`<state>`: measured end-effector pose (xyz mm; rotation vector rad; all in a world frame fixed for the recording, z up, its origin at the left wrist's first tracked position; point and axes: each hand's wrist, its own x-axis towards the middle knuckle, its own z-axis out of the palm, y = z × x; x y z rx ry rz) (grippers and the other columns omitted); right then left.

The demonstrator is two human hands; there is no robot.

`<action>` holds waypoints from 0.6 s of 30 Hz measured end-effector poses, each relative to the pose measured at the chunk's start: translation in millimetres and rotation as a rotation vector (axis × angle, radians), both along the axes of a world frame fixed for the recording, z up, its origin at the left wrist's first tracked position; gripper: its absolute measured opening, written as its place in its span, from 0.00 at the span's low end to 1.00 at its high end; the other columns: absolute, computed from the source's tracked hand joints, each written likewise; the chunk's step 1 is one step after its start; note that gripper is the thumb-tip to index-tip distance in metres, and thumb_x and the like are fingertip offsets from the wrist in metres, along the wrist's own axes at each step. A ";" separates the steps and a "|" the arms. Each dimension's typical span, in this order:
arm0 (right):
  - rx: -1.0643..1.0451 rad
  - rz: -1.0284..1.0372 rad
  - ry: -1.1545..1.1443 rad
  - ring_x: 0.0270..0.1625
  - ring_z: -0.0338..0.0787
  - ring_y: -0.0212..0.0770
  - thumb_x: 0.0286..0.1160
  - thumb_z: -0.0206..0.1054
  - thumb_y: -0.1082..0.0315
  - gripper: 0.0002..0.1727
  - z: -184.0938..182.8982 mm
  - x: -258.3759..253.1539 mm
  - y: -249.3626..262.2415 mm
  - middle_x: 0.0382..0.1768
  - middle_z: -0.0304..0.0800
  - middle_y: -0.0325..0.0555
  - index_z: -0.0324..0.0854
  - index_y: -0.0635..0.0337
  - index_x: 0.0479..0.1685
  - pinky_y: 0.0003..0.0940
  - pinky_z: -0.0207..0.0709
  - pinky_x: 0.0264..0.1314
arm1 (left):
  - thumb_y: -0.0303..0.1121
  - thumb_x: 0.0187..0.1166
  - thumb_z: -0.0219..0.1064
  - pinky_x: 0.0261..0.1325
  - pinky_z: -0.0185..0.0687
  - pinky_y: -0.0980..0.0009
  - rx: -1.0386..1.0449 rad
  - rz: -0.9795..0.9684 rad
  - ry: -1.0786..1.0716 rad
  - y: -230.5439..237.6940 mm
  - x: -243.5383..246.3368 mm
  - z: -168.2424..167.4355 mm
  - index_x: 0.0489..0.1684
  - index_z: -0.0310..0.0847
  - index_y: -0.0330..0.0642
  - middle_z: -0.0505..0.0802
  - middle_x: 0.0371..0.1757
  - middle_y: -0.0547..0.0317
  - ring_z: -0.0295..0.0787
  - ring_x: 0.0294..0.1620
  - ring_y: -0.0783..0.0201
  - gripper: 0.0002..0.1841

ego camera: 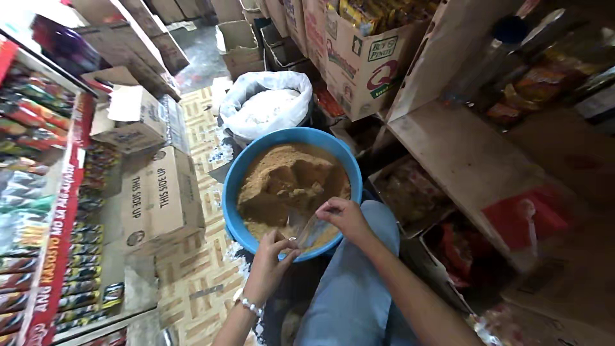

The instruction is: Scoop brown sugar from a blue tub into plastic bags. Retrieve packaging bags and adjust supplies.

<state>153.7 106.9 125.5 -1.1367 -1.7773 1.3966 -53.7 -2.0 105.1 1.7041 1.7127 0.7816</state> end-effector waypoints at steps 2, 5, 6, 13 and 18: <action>-0.065 0.049 0.008 0.50 0.88 0.30 0.80 0.68 0.70 0.10 -3.9 -3.2 8.3 0.47 0.94 0.49 0.91 0.69 0.46 0.28 0.80 0.59 | 0.30 0.64 0.79 0.63 0.72 0.34 -0.024 0.034 -0.005 -2.9 -9.1 -5.0 0.32 0.94 0.34 0.89 0.49 0.34 0.81 0.59 0.31 0.07; -0.240 0.107 0.059 0.49 0.88 0.29 0.84 0.63 0.74 0.11 -11.8 -1.2 19.1 0.50 0.92 0.50 0.88 0.72 0.52 0.26 0.80 0.59 | 0.32 0.68 0.74 0.72 0.67 0.37 -0.092 0.101 -0.112 -6.8 -22.9 -10.9 0.33 0.89 0.31 0.89 0.62 0.38 0.77 0.71 0.35 0.10; -0.282 0.097 0.076 0.49 0.88 0.29 0.83 0.63 0.75 0.10 -17.5 0.7 20.9 0.50 0.92 0.50 0.87 0.73 0.53 0.26 0.81 0.59 | 0.32 0.69 0.72 0.71 0.71 0.43 -0.106 0.134 -0.153 -8.8 -26.4 -12.4 0.34 0.88 0.31 0.91 0.59 0.42 0.81 0.69 0.43 0.10; -0.417 -0.193 0.185 0.42 0.88 0.31 0.75 0.70 0.78 0.17 -39.4 11.0 21.8 0.48 0.89 0.50 0.81 0.72 0.62 0.26 0.84 0.50 | 0.22 0.70 0.72 0.55 0.83 0.58 -0.323 0.026 -0.091 -14.6 -53.1 -11.3 0.48 0.85 0.26 0.92 0.41 0.48 0.88 0.43 0.59 0.11; -0.449 -0.235 0.218 0.41 0.88 0.29 0.74 0.72 0.77 0.19 -38.9 10.0 22.9 0.47 0.89 0.49 0.81 0.70 0.63 0.25 0.83 0.48 | 0.21 0.74 0.68 0.52 0.87 0.72 -0.298 0.318 -0.249 -21.4 -73.1 -11.7 0.45 0.86 0.28 0.93 0.39 0.59 0.90 0.40 0.73 0.07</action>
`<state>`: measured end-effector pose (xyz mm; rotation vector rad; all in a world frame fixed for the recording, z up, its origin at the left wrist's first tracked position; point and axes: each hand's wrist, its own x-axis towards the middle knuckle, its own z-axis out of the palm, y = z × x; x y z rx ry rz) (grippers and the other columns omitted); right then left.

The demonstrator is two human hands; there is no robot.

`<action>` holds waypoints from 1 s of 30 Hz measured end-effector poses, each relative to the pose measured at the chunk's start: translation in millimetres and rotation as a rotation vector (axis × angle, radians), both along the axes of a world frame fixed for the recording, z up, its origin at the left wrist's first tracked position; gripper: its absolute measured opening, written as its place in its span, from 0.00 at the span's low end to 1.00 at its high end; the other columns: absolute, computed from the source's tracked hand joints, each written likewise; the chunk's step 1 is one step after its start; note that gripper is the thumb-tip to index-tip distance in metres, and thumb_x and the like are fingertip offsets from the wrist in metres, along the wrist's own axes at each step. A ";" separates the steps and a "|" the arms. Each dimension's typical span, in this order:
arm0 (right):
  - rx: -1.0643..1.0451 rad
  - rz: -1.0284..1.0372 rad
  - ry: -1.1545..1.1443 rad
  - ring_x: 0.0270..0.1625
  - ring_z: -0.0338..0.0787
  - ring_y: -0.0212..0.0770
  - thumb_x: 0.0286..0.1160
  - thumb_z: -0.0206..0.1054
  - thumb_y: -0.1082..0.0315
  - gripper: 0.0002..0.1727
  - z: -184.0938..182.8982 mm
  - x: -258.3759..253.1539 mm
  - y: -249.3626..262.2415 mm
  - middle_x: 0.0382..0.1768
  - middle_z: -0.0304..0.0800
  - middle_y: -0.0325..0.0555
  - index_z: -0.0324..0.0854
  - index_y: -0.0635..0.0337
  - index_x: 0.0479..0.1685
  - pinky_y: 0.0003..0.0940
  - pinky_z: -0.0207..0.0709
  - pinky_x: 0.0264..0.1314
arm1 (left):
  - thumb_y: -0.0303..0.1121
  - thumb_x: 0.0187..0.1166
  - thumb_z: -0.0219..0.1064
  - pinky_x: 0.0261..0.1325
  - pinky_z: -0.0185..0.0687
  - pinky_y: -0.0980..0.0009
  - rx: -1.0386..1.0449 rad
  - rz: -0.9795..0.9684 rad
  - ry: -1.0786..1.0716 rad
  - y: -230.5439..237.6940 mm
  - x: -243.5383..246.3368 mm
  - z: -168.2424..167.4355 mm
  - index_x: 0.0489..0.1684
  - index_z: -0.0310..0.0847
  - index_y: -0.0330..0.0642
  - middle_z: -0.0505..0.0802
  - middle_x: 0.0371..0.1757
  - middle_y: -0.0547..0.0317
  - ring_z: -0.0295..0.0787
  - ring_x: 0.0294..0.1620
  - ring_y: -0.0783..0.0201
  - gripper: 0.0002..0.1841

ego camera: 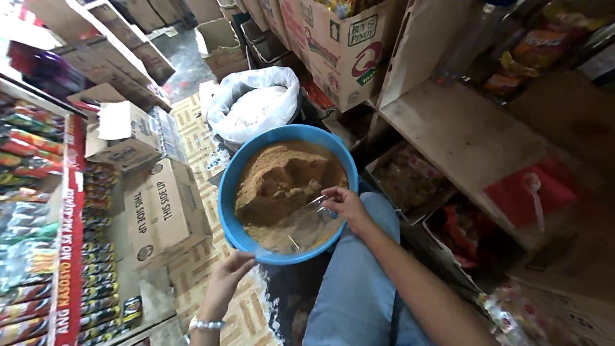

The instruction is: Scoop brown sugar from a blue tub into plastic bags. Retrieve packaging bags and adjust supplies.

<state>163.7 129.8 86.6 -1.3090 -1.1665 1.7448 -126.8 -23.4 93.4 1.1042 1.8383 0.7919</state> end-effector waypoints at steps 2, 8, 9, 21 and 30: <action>-0.003 -0.017 -0.022 0.37 0.85 0.29 0.73 0.73 0.76 0.19 0.4 -0.1 0.5 0.43 0.88 0.47 0.82 0.69 0.64 0.26 0.82 0.45 | 0.19 0.75 0.64 0.49 0.88 0.78 0.068 0.201 -0.133 -1.7 -3.5 1.2 0.43 0.85 0.31 0.93 0.34 0.67 0.91 0.36 0.78 0.06; -0.008 -0.086 -0.032 0.31 0.76 0.29 0.73 0.75 0.74 0.18 -2.8 1.1 1.7 0.37 0.83 0.44 0.83 0.66 0.62 0.24 0.75 0.39 | 0.19 0.82 0.57 0.40 0.88 0.80 0.090 0.479 -0.335 0.0 -1.5 2.1 0.40 0.84 0.38 0.93 0.30 0.69 0.90 0.30 0.76 0.09; -0.008 -0.088 -0.030 0.31 0.76 0.28 0.73 0.75 0.74 0.18 -2.8 1.4 1.8 0.38 0.83 0.43 0.83 0.66 0.61 0.24 0.75 0.39 | 0.19 0.83 0.57 0.40 0.87 0.80 0.101 0.488 -0.324 1.4 4.2 3.4 0.40 0.84 0.38 0.93 0.30 0.69 0.90 0.30 0.76 0.09; -0.008 0.070 0.049 0.42 0.88 0.30 0.80 0.68 0.74 0.18 3.3 5.8 -3.7 0.47 0.90 0.49 0.79 0.71 0.66 0.26 0.83 0.50 | 0.27 0.86 0.58 0.56 0.84 0.65 0.034 0.026 -0.503 76.7 167.8 -9.2 0.69 0.73 0.26 0.87 0.58 0.45 0.87 0.53 0.63 0.18; 0.000 0.111 0.007 0.43 0.89 0.32 0.76 0.68 0.78 0.18 -2.7 2.4 0.0 0.48 0.90 0.50 0.80 0.71 0.65 0.29 0.84 0.51 | 0.23 0.84 0.61 0.47 0.87 0.74 0.129 0.155 -0.457 91.5 166.6 -26.2 0.51 0.84 0.27 0.92 0.39 0.58 0.89 0.37 0.74 0.09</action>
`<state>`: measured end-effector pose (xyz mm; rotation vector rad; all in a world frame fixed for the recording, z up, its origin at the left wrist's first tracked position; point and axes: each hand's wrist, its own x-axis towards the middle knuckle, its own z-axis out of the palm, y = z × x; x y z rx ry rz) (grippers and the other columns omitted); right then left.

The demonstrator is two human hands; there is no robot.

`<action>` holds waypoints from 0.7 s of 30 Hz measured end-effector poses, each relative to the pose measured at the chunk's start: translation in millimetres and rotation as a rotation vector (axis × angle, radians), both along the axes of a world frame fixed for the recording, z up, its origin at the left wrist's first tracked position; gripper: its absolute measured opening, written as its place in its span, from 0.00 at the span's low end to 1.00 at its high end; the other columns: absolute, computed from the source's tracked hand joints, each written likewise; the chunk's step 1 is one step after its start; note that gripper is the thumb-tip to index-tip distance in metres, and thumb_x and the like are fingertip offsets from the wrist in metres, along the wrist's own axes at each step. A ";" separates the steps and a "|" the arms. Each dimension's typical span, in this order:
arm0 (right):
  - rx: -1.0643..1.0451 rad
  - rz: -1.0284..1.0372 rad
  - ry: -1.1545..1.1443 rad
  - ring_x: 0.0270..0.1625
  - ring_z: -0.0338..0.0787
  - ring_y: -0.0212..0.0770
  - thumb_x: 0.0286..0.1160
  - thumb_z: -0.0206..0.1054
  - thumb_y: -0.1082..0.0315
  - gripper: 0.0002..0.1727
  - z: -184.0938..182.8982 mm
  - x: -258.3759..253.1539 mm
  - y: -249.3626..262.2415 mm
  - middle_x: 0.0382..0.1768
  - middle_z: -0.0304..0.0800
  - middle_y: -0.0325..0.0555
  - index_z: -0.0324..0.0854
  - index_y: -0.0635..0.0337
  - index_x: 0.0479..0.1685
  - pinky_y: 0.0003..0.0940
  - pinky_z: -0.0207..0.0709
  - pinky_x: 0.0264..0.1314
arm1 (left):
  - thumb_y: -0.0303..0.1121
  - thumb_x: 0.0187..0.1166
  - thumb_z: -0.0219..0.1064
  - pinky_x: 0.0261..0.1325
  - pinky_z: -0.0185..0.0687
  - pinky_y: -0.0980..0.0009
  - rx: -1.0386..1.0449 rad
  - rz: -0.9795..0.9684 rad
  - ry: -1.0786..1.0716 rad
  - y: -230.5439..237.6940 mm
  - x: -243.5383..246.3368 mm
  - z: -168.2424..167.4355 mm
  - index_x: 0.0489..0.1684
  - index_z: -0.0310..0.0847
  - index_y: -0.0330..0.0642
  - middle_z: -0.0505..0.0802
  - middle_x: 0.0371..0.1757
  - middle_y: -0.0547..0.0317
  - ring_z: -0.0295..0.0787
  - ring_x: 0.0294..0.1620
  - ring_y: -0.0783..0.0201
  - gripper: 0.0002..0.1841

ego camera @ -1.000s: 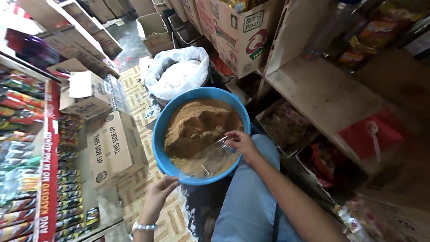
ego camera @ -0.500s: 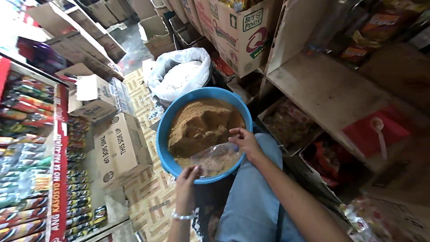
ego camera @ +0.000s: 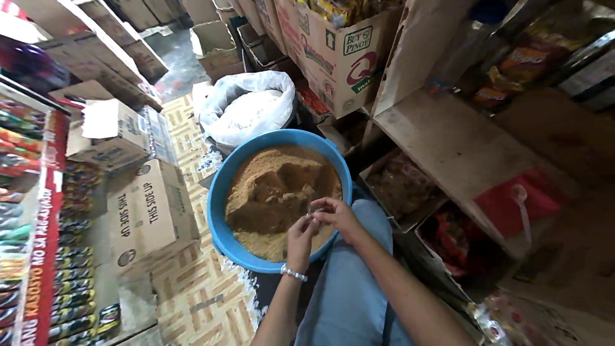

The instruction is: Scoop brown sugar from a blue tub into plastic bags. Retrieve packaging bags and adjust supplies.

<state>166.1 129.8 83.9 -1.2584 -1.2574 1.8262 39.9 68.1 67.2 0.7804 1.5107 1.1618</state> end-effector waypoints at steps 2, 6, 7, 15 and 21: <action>-0.009 -0.017 -0.012 0.44 0.89 0.32 0.79 0.67 0.77 0.17 -0.3 -1.0 3.0 0.49 0.90 0.51 0.80 0.70 0.66 0.28 0.84 0.51 | 0.24 0.88 0.55 0.48 0.88 0.73 -0.017 -0.006 -0.049 -1.9 -5.8 4.6 0.53 0.83 0.26 0.92 0.41 0.58 0.90 0.39 0.73 0.12; 0.050 0.033 -0.048 0.52 0.89 0.33 0.77 0.67 0.77 0.18 -5.2 -3.7 4.3 0.55 0.89 0.52 0.81 0.71 0.66 0.28 0.82 0.57 | 0.20 0.87 0.52 0.48 0.88 0.74 -0.072 -0.024 -0.122 -2.2 -19.1 12.0 0.48 0.84 0.27 0.92 0.39 0.60 0.90 0.37 0.73 0.12; 0.085 0.061 -0.072 0.55 0.88 0.36 0.77 0.68 0.77 0.19 -6.7 -4.3 4.1 0.57 0.89 0.54 0.81 0.71 0.66 0.30 0.82 0.61 | 0.19 0.86 0.52 0.48 0.88 0.73 -0.093 -0.028 -0.138 -1.5 -22.1 13.1 0.50 0.83 0.27 0.92 0.41 0.58 0.90 0.38 0.72 0.11; 0.201 0.174 -0.161 0.65 0.85 0.47 0.79 0.70 0.67 0.22 -10.8 -6.0 3.5 0.67 0.84 0.61 0.81 0.70 0.69 0.38 0.78 0.68 | 0.15 0.77 0.64 0.38 0.88 0.75 -0.103 0.084 -0.121 -0.8 -26.7 15.5 0.41 0.83 0.30 0.92 0.31 0.62 0.89 0.29 0.72 0.04; 0.293 0.246 -0.196 0.51 0.86 0.43 0.70 0.78 0.65 0.26 -7.1 -5.5 -2.2 0.54 0.86 0.60 0.78 0.73 0.62 0.35 0.80 0.57 | 0.14 0.73 0.67 0.31 0.83 0.81 -0.054 0.128 0.028 -1.7 -25.6 7.6 0.35 0.79 0.33 0.87 0.24 0.66 0.83 0.22 0.77 0.05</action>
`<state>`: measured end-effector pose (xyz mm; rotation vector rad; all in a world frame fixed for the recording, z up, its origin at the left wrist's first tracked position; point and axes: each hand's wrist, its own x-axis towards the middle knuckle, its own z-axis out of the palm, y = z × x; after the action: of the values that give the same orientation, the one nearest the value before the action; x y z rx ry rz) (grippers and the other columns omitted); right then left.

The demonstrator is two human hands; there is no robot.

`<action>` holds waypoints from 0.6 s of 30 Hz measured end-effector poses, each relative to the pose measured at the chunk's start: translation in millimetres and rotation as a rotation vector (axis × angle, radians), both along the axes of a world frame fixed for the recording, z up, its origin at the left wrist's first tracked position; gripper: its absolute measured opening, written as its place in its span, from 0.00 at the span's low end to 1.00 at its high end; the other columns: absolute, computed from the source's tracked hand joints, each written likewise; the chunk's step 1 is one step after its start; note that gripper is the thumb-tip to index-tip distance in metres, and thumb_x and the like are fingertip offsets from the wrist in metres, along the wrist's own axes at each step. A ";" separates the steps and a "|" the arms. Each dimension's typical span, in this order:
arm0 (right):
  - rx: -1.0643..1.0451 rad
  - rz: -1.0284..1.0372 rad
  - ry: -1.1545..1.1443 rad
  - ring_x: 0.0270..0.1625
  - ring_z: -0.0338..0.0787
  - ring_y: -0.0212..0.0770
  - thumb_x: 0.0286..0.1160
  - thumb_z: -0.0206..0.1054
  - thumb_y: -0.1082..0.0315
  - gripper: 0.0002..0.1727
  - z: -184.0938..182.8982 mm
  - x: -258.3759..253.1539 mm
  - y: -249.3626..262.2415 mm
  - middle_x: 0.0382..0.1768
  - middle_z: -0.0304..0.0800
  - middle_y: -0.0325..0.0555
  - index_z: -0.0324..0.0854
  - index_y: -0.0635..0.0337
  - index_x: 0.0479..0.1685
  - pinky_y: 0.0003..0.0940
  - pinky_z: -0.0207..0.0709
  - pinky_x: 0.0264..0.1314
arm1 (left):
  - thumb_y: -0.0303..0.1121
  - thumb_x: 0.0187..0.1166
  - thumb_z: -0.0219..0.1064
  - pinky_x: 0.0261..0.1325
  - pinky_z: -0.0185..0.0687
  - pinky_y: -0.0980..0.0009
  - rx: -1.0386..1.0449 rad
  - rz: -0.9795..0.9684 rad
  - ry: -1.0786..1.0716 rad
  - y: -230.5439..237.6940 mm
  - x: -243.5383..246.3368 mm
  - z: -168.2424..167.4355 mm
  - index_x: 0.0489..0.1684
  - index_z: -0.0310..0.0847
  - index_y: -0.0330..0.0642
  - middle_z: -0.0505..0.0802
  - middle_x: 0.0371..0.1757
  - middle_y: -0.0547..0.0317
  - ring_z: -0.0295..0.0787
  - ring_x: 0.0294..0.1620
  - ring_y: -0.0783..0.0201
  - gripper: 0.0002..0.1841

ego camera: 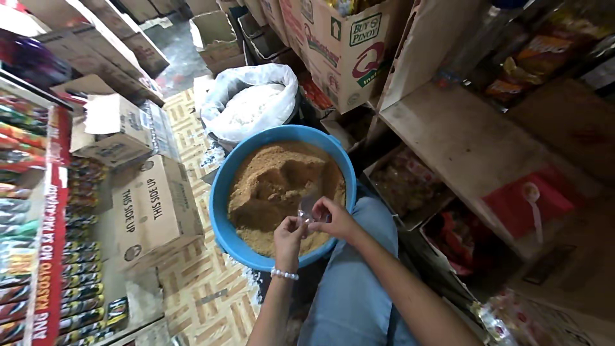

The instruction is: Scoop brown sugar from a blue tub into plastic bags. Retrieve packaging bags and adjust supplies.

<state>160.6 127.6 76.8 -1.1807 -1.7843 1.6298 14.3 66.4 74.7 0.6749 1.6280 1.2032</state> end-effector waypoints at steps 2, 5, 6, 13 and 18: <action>-0.019 0.067 -0.016 0.51 0.89 0.43 0.69 0.79 0.66 0.27 0.0 -1.1 -0.9 0.53 0.88 0.59 0.78 0.72 0.64 0.36 0.82 0.59 | 0.17 0.74 0.68 0.28 0.80 0.81 0.003 -0.020 0.018 -0.2 2.8 -0.6 0.31 0.80 0.34 0.85 0.22 0.67 0.81 0.20 0.78 0.05; -0.049 0.059 0.011 0.47 0.88 0.38 0.70 0.77 0.71 0.21 1.0 0.2 -1.0 0.49 0.88 0.56 0.80 0.72 0.59 0.32 0.82 0.55 | 0.21 0.78 0.68 0.23 0.77 0.83 -0.021 -0.021 -0.027 0.6 5.3 -0.9 0.25 0.77 0.38 0.83 0.17 0.69 0.77 0.15 0.79 0.10; -0.062 0.032 0.038 0.45 0.88 0.36 0.71 0.75 0.73 0.18 0.7 1.7 -0.7 0.46 0.88 0.54 0.81 0.73 0.57 0.31 0.83 0.53 | 0.22 0.80 0.66 0.23 0.76 0.83 -0.038 -0.020 -0.072 0.7 4.2 -1.3 0.25 0.76 0.39 0.84 0.17 0.68 0.78 0.16 0.78 0.11; -0.084 -0.034 0.055 0.43 0.84 0.35 0.78 0.65 0.77 0.12 0.6 2.8 1.5 0.43 0.85 0.52 0.77 0.74 0.56 0.31 0.79 0.51 | 0.26 0.91 0.51 0.24 0.79 0.81 -0.120 0.107 -0.320 0.4 -10.2 1.2 0.33 0.81 0.37 0.90 0.21 0.62 0.84 0.19 0.74 0.15; 0.141 0.259 -0.097 0.52 0.90 0.51 0.81 0.59 0.79 0.17 0.9 -1.8 -4.0 0.51 0.90 0.63 0.82 0.69 0.66 0.44 0.81 0.61 | 0.33 0.94 0.49 0.23 0.78 0.80 -0.099 0.092 -0.113 2.4 -10.4 3.6 0.27 0.83 0.36 0.89 0.19 0.65 0.83 0.18 0.76 0.22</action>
<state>158.8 123.6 77.7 -1.0152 -2.1508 1.5751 3.9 68.8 78.4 0.4663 1.6269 1.1954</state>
